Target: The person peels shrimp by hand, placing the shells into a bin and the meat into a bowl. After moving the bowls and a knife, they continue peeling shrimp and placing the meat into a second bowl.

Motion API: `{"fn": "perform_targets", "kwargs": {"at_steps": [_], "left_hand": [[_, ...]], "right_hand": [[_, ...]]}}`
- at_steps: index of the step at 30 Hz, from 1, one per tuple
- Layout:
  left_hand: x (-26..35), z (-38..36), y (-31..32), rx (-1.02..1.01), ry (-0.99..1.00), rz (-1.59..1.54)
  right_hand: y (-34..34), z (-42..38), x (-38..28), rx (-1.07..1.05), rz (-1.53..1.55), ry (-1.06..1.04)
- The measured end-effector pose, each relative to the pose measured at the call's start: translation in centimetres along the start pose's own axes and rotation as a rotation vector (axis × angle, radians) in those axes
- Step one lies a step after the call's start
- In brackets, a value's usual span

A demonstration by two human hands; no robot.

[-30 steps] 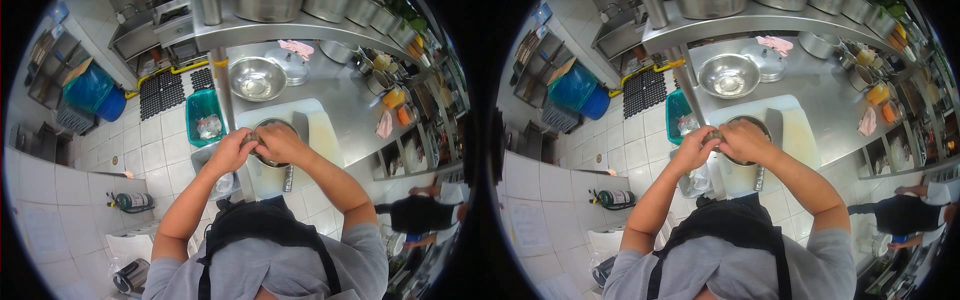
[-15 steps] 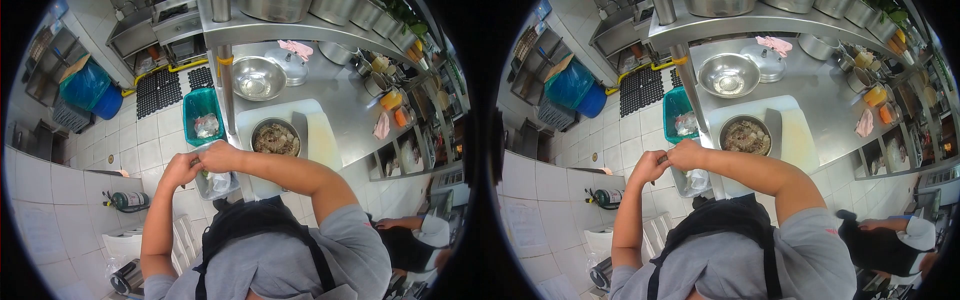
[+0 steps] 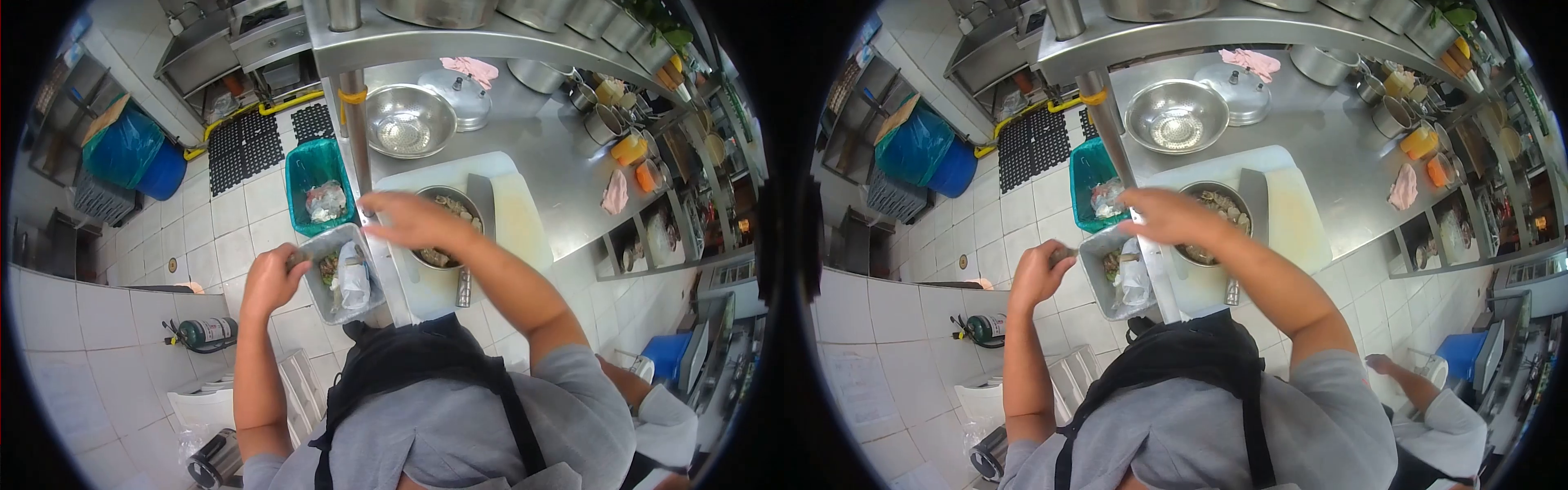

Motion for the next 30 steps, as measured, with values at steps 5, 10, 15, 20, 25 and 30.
{"fn": "perform_targets", "kwargs": {"at_steps": [5,10,15,20,25,30], "left_hand": [[9.8,4.8,3.5,0.071,0.310,-0.271],[18.0,8.8,9.6,0.086,0.391,-0.173],[18.9,9.8,11.1,0.218,0.374,-0.222],[11.6,7.2,13.7,0.343,-0.175,-0.265],[9.3,5.2,20.5,0.260,-0.384,-0.723],[11.9,4.4,21.7,0.174,-0.436,-0.891]], "right_hand": [[-8.6,-7.1,8.8,0.153,0.206,0.397],[-11.0,-10.7,13.5,0.207,0.184,0.345],[-11.0,-12.5,18.1,0.202,0.273,0.300],[-9.5,-13.4,19.7,0.050,0.386,0.287],[-10.6,-12.3,17.0,0.336,0.088,-0.006],[-9.7,-10.8,14.3,0.280,0.070,-0.029]]}}
Point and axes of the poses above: each hand's wrist, its own z-axis towards the middle knuckle, its own y-axis out of the palm, x = y × z, the point moved 7 cm from there along z, towards the middle knuckle, and after that the axes turned 9 degrees about y, right-handed, at the moved point
